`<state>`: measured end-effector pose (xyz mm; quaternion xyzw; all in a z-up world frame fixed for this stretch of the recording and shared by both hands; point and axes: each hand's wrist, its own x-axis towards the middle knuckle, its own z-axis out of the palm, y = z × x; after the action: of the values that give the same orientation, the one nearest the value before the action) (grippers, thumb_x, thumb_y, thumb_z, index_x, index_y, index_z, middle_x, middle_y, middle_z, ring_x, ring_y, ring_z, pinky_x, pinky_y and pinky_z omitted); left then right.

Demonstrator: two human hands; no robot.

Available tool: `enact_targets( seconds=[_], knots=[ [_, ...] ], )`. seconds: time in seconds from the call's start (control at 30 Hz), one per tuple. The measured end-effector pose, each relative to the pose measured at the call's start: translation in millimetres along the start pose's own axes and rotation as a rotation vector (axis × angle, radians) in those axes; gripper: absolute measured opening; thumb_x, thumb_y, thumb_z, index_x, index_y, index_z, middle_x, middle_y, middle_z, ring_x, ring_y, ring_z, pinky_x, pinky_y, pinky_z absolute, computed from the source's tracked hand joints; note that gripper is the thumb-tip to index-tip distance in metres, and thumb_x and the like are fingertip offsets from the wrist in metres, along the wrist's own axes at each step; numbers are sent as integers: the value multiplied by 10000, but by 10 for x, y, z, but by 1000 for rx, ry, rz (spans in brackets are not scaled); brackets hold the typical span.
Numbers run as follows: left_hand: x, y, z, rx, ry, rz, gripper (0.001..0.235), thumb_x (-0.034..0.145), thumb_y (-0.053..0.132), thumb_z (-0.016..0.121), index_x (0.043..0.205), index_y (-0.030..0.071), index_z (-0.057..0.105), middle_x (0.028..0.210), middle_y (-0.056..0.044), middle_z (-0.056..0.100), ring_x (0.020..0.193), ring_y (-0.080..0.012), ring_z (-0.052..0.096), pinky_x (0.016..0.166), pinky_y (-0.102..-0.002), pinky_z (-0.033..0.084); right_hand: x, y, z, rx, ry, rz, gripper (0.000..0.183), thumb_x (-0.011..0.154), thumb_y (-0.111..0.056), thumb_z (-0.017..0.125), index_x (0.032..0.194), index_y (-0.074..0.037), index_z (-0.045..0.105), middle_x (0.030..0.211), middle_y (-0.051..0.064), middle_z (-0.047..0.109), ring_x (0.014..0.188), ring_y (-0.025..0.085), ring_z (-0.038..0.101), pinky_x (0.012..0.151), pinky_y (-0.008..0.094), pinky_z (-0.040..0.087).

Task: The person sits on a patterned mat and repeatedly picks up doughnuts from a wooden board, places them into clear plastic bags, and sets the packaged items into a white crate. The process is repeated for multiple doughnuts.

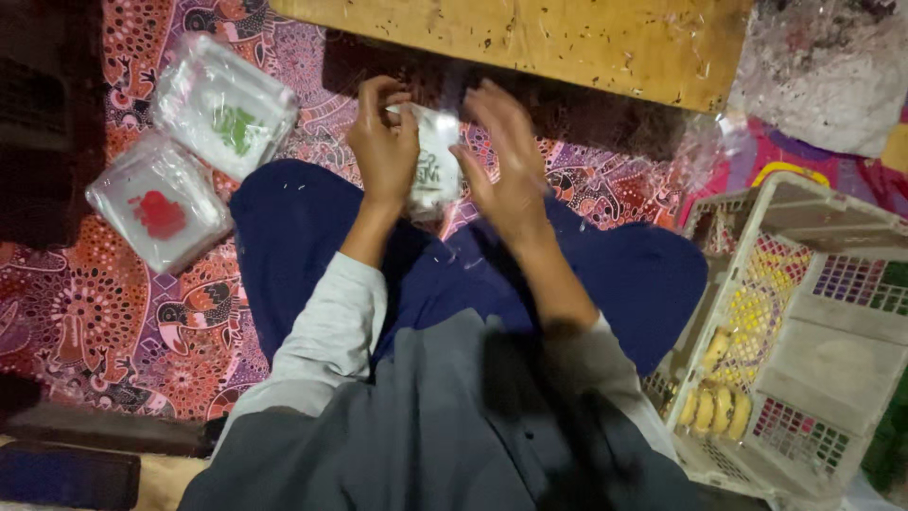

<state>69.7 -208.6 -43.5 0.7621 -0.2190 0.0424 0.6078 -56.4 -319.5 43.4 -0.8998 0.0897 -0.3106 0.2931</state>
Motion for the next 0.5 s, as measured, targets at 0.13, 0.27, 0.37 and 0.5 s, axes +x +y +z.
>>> enact_targets(
  seconds=[0.13, 0.27, 0.37, 0.5],
  knots=[
    [-162, 211, 136, -75, -103, 103, 182, 981, 7, 700, 1144, 86, 676, 1048, -77, 768, 890, -163, 760, 777, -309, 598, -215, 189, 138, -19, -298, 187, 362, 1069, -73, 606, 1425, -134, 602, 1455, 94, 610, 1330, 273, 597, 1158, 345, 468],
    [-211, 549, 141, -170, -287, 328, 286, 838, 45, 748, 1101, 141, 692, 1202, -109, 739, 982, -191, 708, 724, -297, 544, -49, 619, 223, 29, -278, 238, 764, 859, -36, 531, 1600, -16, 341, 1656, 220, 355, 1483, 392, 430, 1204, 420, 400],
    [-116, 584, 277, -1041, 28, -393, 679, 805, 42, 617, 1424, 303, 522, 1336, 157, 548, 1152, -31, 646, 976, -242, 569, 148, 691, 264, -16, -309, 62, 638, 1085, -194, 619, 1601, -15, 289, 1669, 241, 289, 1533, 404, 377, 1244, 434, 383],
    [364, 163, 600, -1600, -201, -598, 385, 1010, 58, 634, 1383, 126, 574, 1222, -98, 638, 1066, -222, 659, 1038, -472, 510, 269, 708, 299, 91, -310, -81, 462, 994, -192, 654, 1398, 10, 559, 1486, 287, 482, 1388, 429, 472, 1151, 449, 432]
  ],
)
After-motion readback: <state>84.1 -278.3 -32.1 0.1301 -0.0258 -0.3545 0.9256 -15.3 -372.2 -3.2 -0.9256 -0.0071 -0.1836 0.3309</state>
